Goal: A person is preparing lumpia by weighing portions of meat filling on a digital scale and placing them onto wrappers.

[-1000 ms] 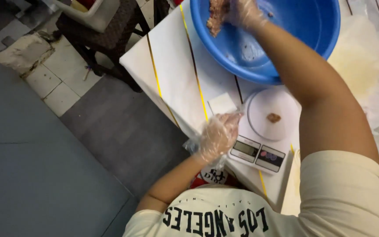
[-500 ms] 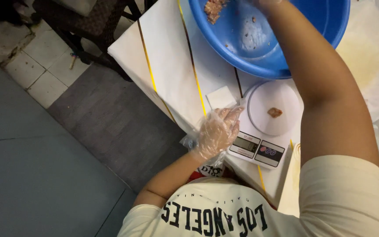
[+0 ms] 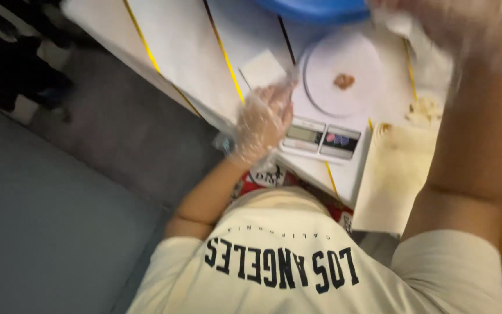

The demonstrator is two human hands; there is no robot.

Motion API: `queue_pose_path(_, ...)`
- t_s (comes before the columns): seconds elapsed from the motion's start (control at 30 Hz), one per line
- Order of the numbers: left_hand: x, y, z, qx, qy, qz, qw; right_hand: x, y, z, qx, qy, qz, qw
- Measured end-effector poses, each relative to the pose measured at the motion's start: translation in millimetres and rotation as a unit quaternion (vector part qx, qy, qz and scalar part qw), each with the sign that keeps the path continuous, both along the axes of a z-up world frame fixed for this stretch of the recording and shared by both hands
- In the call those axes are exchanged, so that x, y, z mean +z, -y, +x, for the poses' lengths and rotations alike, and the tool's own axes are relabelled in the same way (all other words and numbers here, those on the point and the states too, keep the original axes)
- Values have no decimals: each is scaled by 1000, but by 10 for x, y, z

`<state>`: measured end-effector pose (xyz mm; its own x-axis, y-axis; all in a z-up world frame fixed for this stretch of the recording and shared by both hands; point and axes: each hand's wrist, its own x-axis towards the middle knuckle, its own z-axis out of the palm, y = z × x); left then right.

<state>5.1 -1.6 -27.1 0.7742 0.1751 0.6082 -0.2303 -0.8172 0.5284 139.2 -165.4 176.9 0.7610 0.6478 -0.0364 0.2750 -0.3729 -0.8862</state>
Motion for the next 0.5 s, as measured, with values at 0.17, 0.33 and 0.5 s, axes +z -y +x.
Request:
queue_pose_path(0.17,-75,23,-35,-30,-123,-3,992,-479,171,-476,-22,-2,3,1000)
queue_pose_path(0.33,-246,71,-17,-17,-132,-10,991,-861,443,-563,-68,-31,45,996)
queue_pose_path(0.5,-98,35,-19,-42,-87,-26,995,-912,414,-569,-37,56,98,993)
